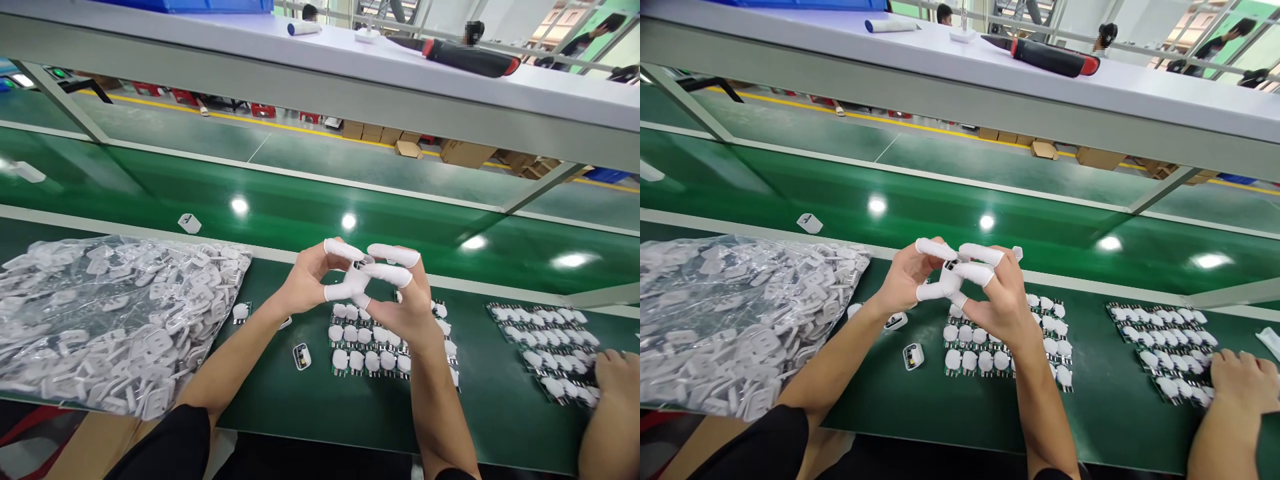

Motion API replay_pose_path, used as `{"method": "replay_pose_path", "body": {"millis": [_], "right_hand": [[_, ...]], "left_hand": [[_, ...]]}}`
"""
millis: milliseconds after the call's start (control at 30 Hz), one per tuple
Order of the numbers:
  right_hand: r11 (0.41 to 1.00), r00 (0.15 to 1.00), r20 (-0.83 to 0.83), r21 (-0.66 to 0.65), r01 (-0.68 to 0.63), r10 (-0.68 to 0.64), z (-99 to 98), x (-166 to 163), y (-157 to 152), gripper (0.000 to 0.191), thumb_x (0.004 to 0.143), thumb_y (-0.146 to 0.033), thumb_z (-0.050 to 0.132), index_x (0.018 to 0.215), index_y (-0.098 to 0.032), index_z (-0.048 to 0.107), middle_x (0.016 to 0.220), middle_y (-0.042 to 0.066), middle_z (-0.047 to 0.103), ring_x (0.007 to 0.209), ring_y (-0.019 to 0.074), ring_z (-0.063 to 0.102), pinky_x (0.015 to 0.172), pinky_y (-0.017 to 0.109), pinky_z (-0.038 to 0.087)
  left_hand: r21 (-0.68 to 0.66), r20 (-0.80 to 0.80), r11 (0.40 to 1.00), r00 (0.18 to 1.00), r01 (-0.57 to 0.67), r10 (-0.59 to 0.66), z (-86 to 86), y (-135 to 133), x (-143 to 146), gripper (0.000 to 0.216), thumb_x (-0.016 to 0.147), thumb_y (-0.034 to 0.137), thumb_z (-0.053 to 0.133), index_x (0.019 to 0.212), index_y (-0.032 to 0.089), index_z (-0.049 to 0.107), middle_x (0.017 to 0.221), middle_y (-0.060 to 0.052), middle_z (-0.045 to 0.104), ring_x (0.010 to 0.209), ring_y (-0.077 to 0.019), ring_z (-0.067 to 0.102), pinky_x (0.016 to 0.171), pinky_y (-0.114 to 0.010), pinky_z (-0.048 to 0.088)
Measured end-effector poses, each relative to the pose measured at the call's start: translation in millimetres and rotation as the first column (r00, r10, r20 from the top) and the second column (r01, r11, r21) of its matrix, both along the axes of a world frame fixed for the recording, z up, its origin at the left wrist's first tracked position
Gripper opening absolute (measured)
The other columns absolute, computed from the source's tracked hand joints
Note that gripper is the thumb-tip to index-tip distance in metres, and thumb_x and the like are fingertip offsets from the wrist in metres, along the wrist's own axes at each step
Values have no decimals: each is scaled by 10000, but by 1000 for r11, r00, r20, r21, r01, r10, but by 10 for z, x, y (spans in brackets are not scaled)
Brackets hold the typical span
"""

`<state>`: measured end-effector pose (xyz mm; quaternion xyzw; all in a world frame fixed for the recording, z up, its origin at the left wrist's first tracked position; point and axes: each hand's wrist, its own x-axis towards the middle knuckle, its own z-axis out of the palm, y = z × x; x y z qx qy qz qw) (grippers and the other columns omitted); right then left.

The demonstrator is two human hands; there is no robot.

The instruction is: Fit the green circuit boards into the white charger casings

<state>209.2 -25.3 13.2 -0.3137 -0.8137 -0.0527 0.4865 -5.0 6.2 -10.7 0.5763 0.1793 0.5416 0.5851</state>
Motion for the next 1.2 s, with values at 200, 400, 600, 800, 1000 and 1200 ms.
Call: {"method": "replay_pose_path", "body": {"millis": [200, 400, 600, 800, 1000, 1200], "right_hand": [[991, 980, -187, -101, -84, 64, -14, 74, 31, 784, 887, -298, 968, 1583, -324, 609, 1500, 143, 710, 1336, 385, 731, 1020, 638, 707], [998, 975, -220, -57, -31, 18, 9, 115, 76, 607, 905, -289, 941, 1463, -331, 705, 1441, 128, 726, 1254, 378, 756, 1006, 645, 695], [968, 993, -110, -253, 5, -34, 5, 86, 118, 408, 993, -305, 844, 1374, -323, 698, 1241, 79, 780, 1157, 320, 751, 1024, 571, 639], [731, 866, 439, -668, 137, 240, -515, -239, 328, 300, 1003, -128, 615, 1279, -223, 688, 1172, 77, 738, 1049, 264, 721, 946, 441, 569], [673, 772, 513, -724, 152, 377, -954, -732, 556, 521, 908, 8, 607, 1367, -212, 722, 1292, 112, 722, 1175, 260, 703, 1033, 414, 519], [649, 728, 563, -730, 215, 392, -983, -812, 774, 406, 997, -52, 527, 1292, -148, 789, 1251, 148, 717, 1189, 290, 692, 1074, 425, 527]], "left_hand": [[-636, 295, 770, 940, 58, 173, 2, 126, 52, 461, 845, 520, 980, 1120, 245, 732, 1105, -44, 804, 935, -209, 808, 868, -356, 713], [-779, 331, 627, 840, -14, 430, -109, 423, -32, 304, 930, 351, 896, 1097, 222, 678, 1106, -64, 776, 1017, -176, 796, 938, -291, 695], [-464, 58, 712, 785, -526, 617, -574, 971, -351, 398, 891, 362, 894, 1024, 246, 537, 1094, -26, 715, 948, -140, 739, 947, -342, 662], [-160, -451, 767, 737, -621, 503, -1079, 1451, -753, 474, 668, 46, 947, 900, 214, 569, 936, 3, 676, 810, -122, 654, 801, -309, 563], [-50, -570, 761, 644, -647, 510, -1189, 1532, -846, 524, 655, -25, 902, 953, 226, 550, 1039, -12, 657, 949, -158, 662, 991, -378, 557], [308, -492, 621, 438, -721, 752, -949, 1391, -764, 463, 844, 166, 894, 1195, 225, 597, 1471, -155, 546, 1482, -318, 507, 1300, -437, 383]]}}
